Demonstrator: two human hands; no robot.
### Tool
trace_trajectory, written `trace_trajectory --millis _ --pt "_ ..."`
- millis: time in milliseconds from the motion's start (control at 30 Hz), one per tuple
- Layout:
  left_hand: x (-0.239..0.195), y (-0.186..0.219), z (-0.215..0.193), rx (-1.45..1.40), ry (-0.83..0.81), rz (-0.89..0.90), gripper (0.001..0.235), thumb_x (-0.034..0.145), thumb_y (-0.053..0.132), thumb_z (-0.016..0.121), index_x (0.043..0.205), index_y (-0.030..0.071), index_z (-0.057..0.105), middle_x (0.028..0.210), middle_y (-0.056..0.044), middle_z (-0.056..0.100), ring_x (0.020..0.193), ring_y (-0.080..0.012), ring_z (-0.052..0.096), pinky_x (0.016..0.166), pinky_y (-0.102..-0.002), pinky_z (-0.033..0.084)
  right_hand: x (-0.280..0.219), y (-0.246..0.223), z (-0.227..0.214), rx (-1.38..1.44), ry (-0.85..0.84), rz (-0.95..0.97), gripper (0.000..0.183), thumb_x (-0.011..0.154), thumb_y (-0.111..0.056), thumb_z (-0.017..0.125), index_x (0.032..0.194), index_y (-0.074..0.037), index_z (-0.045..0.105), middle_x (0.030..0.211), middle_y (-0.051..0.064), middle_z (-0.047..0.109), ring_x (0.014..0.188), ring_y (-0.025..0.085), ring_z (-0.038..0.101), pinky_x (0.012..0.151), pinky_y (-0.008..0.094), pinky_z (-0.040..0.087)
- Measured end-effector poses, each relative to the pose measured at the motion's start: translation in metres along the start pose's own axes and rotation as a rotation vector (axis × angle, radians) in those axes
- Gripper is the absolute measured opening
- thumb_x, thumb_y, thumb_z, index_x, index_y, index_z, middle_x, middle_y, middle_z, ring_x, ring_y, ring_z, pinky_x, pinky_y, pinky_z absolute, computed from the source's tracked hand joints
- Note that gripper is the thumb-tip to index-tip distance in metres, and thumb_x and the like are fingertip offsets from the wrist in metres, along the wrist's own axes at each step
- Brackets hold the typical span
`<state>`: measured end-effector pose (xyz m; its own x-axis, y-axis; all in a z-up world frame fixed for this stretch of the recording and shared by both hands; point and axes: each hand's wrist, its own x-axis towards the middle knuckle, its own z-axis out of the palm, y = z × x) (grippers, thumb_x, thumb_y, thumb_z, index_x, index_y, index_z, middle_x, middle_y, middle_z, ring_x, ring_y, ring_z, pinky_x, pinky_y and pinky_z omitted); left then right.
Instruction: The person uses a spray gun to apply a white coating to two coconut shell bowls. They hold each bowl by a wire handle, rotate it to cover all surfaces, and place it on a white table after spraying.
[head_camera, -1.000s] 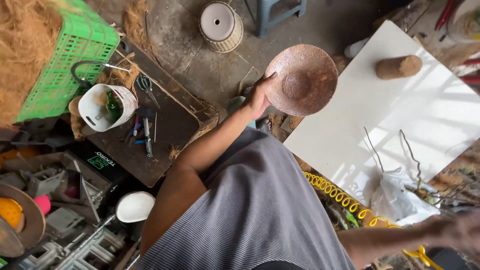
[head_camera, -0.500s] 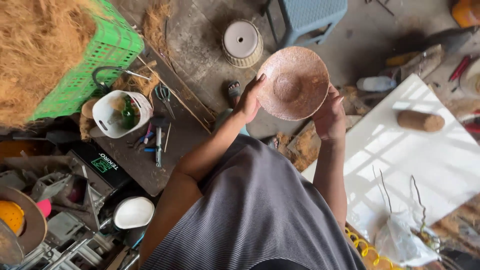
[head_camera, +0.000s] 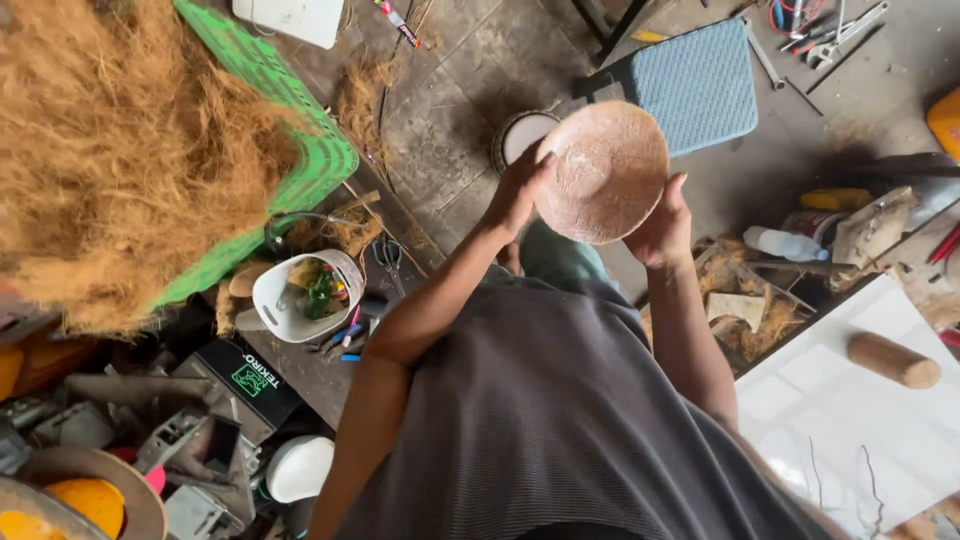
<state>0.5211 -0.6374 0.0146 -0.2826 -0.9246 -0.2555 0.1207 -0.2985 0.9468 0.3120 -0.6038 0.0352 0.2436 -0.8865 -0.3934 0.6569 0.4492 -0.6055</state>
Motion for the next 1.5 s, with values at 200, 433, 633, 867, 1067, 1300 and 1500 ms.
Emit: trace_trajectory --millis 200,433,633,867,1067,1300,1500 --pt "0.06 0.03 -0.032 -0.176 0.158 -0.476 0.092 0.069 0.074 0.044 0.141 0.017 0.04 0.14 -0.012 0.045 0.114 -0.0273 0.047 0.07 -0.041 0.045 0.075 -0.03 0.034 -0.215 -0.145 -0.141 0.086 0.084 -0.074 0.065 0.14 -0.012 0.042 0.141 0.011 0.043 0.133 0.03 0.042 0.115 0.049 0.038" --pt "0.154 0.044 -0.064 -0.356 0.104 -0.499 0.088 0.075 0.076 0.035 0.139 0.017 0.048 0.114 -0.011 0.066 0.079 -0.0171 0.059 0.036 -0.027 0.046 0.189 -0.054 0.008 -0.547 -0.117 -0.415 0.052 0.106 -0.058 0.039 0.132 -0.015 0.05 0.13 0.004 0.048 0.123 0.021 0.045 0.109 0.038 0.037" --pt "0.29 0.032 -0.099 -0.302 -0.075 -0.565 0.101 0.07 0.081 0.032 0.142 0.011 0.046 0.118 -0.013 0.064 0.081 -0.0178 0.064 0.039 -0.028 0.047 0.294 -0.069 -0.019 -0.442 0.205 -0.318 0.049 0.104 -0.05 0.037 0.128 -0.013 0.058 0.137 0.005 0.055 0.13 0.021 0.05 0.114 0.034 0.04" --pt "0.445 0.078 -0.111 0.015 -0.369 -0.604 0.103 0.071 0.082 0.025 0.159 0.033 0.0 0.094 -0.019 0.066 0.055 -0.0134 0.062 0.038 -0.022 0.053 0.381 -0.102 -0.048 -0.11 0.382 -0.245 0.06 0.091 -0.061 0.058 0.123 -0.01 0.062 0.125 0.004 0.062 0.118 0.019 0.059 0.101 0.032 0.048" --pt "0.548 0.054 -0.072 0.145 -0.568 -0.829 0.099 0.072 0.078 0.026 0.15 0.02 0.032 0.112 -0.016 0.059 0.049 -0.0143 0.057 0.043 -0.029 0.055 0.418 -0.119 -0.102 0.27 1.007 -0.134 0.033 0.093 -0.048 0.057 0.09 -0.016 0.061 0.077 -0.003 0.058 0.072 0.012 0.058 0.058 0.028 0.047" --pt "0.648 -0.01 0.003 0.517 -0.682 -0.716 0.083 0.067 0.077 0.039 0.115 0.011 0.052 0.089 -0.008 0.06 0.049 -0.0093 0.055 0.037 -0.023 0.054 0.486 -0.171 -0.149 0.279 1.398 0.057 0.082 0.073 -0.068 0.041 0.118 -0.002 0.059 0.092 0.013 0.07 0.074 0.03 0.073 0.055 0.037 0.066" --pt "0.736 -0.093 0.044 0.63 -0.628 -0.827 0.092 0.059 0.082 0.029 0.117 0.013 0.052 0.088 -0.004 0.059 0.053 -0.0088 0.054 0.039 -0.021 0.05 0.544 -0.169 -0.242 0.347 1.538 0.064 0.077 0.078 -0.067 0.032 0.108 0.0 0.055 0.058 0.005 0.045 0.041 0.018 0.05 0.034 0.033 0.048"
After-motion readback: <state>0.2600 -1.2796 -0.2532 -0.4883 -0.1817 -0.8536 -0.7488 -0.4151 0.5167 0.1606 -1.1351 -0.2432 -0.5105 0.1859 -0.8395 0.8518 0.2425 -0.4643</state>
